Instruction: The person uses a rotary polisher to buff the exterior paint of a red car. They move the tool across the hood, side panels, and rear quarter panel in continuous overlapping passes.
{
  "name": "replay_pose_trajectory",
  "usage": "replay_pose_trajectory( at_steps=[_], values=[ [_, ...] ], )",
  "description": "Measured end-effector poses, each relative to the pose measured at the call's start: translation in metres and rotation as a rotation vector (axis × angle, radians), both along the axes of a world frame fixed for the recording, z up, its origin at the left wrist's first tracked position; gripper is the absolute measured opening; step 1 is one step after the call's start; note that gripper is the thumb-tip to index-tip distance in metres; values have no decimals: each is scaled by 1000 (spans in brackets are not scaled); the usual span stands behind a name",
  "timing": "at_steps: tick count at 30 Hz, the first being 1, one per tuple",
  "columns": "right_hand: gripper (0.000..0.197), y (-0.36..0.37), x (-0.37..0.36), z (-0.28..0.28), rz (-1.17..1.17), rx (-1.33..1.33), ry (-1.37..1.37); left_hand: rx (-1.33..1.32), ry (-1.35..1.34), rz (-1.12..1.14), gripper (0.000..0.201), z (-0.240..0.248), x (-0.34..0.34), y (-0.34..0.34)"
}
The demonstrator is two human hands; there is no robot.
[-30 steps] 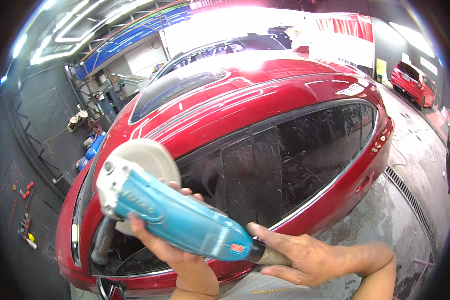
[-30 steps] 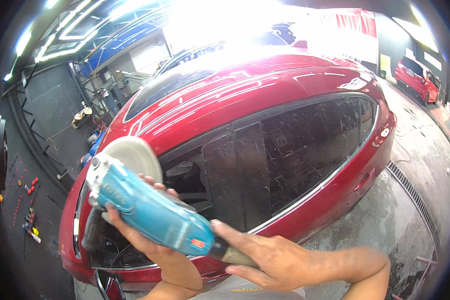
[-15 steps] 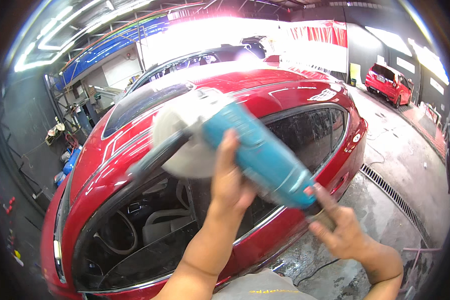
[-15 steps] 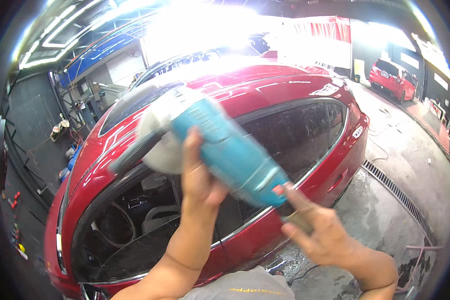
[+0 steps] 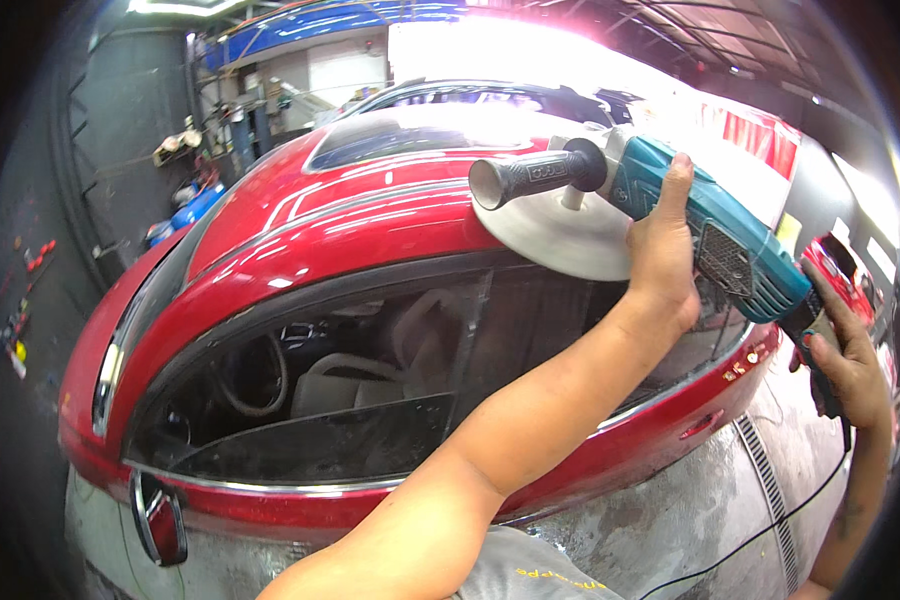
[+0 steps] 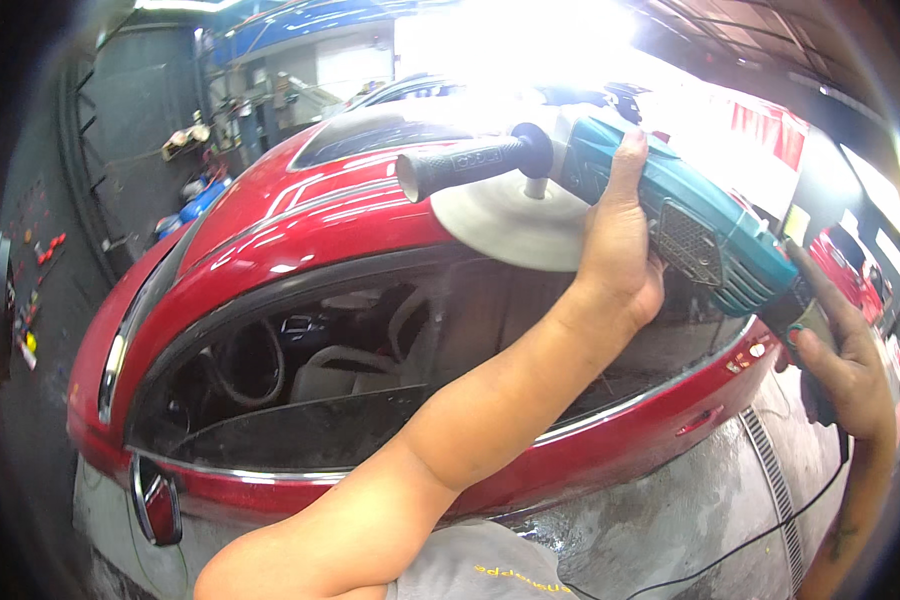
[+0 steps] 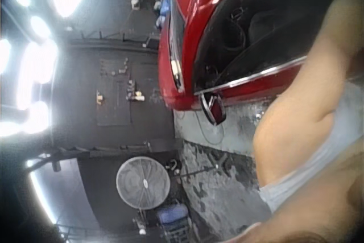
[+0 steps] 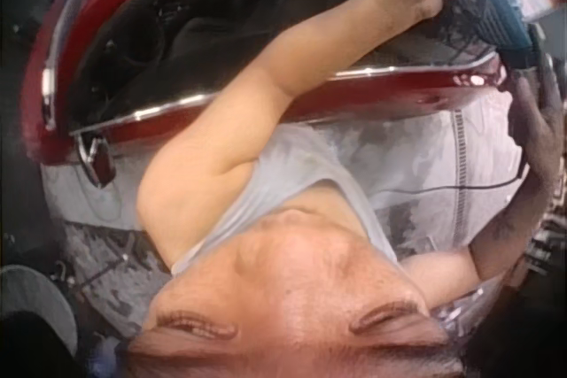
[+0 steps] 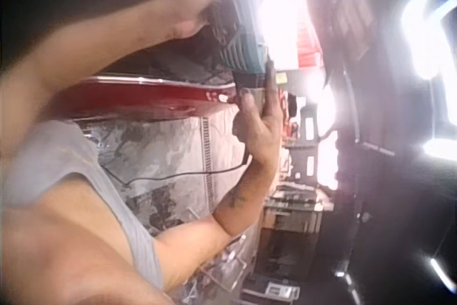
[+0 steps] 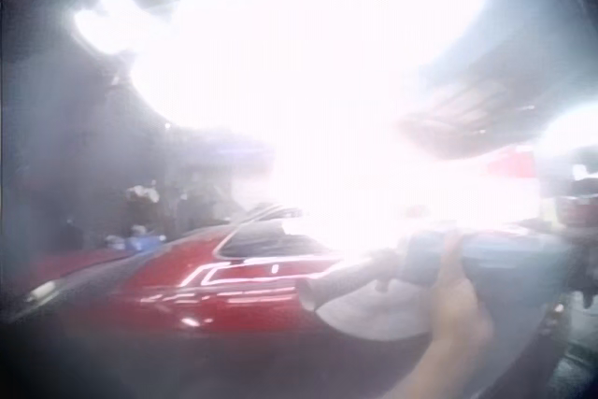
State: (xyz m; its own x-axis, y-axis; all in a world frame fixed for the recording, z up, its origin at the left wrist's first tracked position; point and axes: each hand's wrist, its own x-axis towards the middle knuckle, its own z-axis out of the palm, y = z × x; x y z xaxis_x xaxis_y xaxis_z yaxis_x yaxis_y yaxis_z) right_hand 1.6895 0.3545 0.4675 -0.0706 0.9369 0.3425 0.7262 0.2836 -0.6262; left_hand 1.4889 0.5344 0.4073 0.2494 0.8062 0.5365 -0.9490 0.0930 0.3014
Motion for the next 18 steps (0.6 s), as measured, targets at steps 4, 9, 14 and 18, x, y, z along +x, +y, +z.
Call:
replay_pose_trajectory(
  at_steps=[4,9,14,18],
  values=[
    [101,-3,-62,27,-76,-43,-192,-43,-115,105,63,4,-58,-15],
    [101,22,-116,42,134,106,-401,17,-188,285,57,6,-146,-19],
    [91,19,-202,47,311,5,-315,39,-193,424,61,1,-233,-48],
    [80,10,-288,58,368,-51,-425,9,-228,607,57,-5,-305,-70]
  ],
)
